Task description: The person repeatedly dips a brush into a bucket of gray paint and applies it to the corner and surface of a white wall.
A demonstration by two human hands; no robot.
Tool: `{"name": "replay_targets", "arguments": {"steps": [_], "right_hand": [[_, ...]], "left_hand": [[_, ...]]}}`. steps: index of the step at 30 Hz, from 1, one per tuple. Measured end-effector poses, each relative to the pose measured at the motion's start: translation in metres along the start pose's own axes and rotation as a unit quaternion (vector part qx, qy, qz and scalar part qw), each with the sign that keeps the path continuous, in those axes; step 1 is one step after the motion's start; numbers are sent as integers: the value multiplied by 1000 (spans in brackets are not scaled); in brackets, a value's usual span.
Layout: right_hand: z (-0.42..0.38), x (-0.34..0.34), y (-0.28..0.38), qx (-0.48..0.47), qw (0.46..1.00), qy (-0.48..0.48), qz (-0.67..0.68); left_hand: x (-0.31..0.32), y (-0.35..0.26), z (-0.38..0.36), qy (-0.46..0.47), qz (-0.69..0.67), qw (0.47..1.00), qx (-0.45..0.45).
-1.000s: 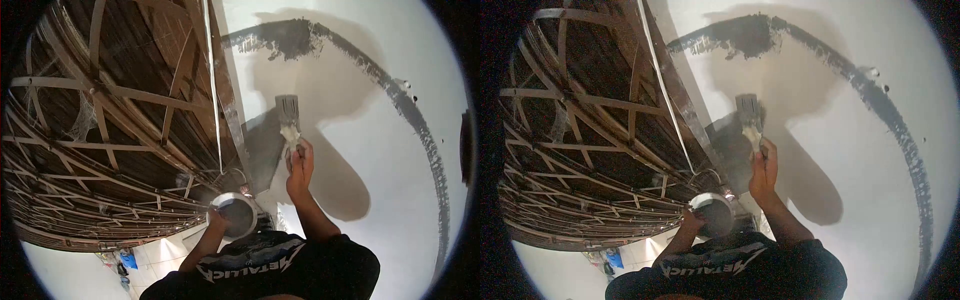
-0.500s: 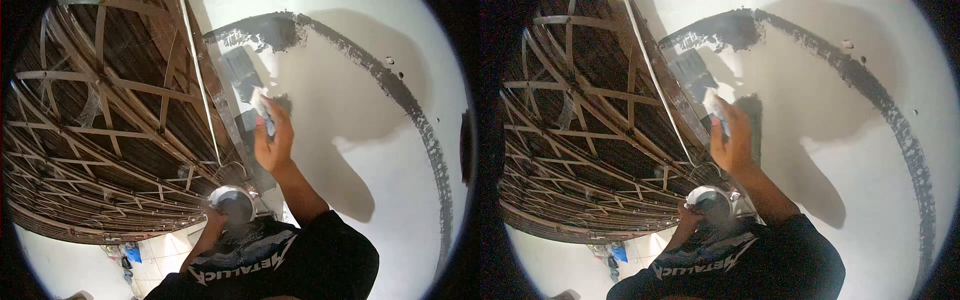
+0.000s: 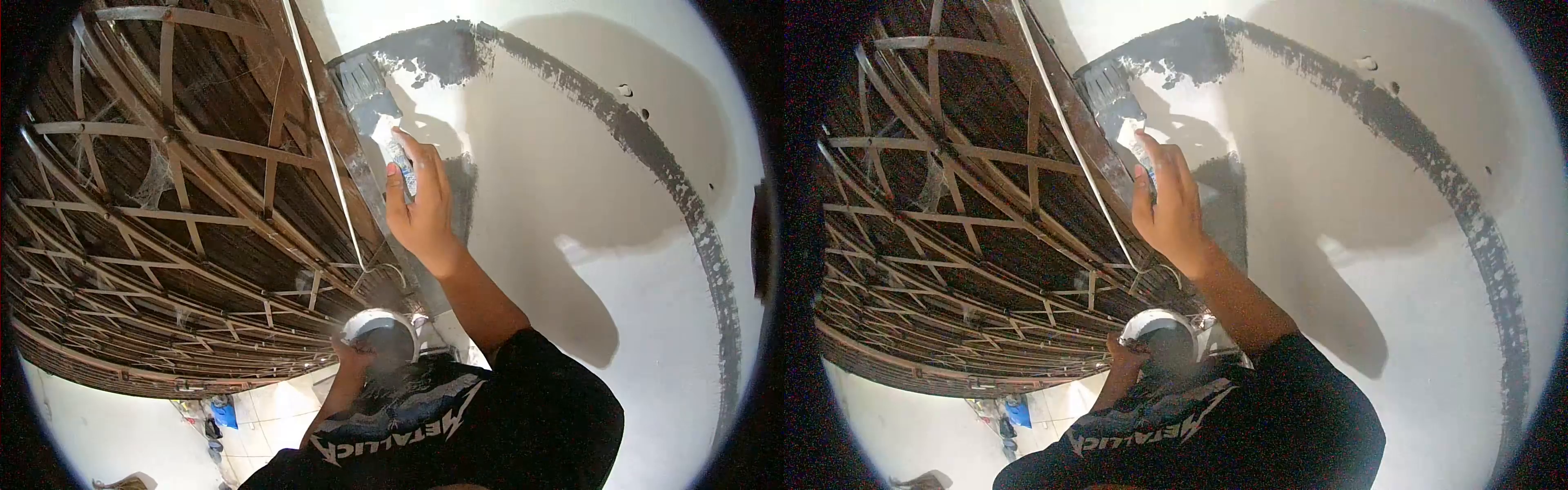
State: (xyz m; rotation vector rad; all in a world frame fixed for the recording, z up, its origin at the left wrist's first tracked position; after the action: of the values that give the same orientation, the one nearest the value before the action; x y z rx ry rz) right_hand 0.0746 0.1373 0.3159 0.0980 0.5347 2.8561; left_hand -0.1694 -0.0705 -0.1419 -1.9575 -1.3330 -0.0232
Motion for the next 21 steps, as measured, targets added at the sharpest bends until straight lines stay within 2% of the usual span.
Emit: {"name": "replay_targets", "arguments": {"steps": [1, 3, 6, 9, 11, 13, 14, 16, 21], "right_hand": [[0, 2, 0, 12, 1000, 9, -3], [-1, 4, 0, 36, 999, 26, -9], [-2, -1, 8, 85, 993, 65, -51], [-1, -16, 20, 102, 991, 72, -54], [5, -20, 24, 64, 995, 45, -60], [11, -20, 24, 52, 996, 37, -59], [15, -17, 24, 58, 996, 41, -55], [19, -13, 24, 70, 994, 55, -66], [21, -25, 34, 98, 986, 84, -101]], "left_hand": [[2, -1, -4, 12, -2, 1000, -4], [13, -1, -16, 46, -116, 988, -94], [17, -7, -39, 34, -91, 992, -76], [26, -16, -56, 65, 21, 997, 39], [31, -20, -65, 85, 97, 985, 114], [19, -15, -52, 53, 56, 994, 77], [2, -7, -27, 9, -23, 1000, 1], [-12, 3, -6, -24, -101, 992, -78], [-10, 6, -1, -36, -129, 989, -54]]}}
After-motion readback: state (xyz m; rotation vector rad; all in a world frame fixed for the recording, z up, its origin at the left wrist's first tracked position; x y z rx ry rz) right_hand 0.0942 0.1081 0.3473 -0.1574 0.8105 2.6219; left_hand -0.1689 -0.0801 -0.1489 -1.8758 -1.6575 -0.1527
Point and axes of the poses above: each hand's wrist, its own z-axis towards the middle knuckle, its own x-axis out of the palm, y = z × x, the point moved 6 cm from there along z, towards the middle knuckle, and after that the axes turned 4 degrees about -z, right-handed, at the moved point
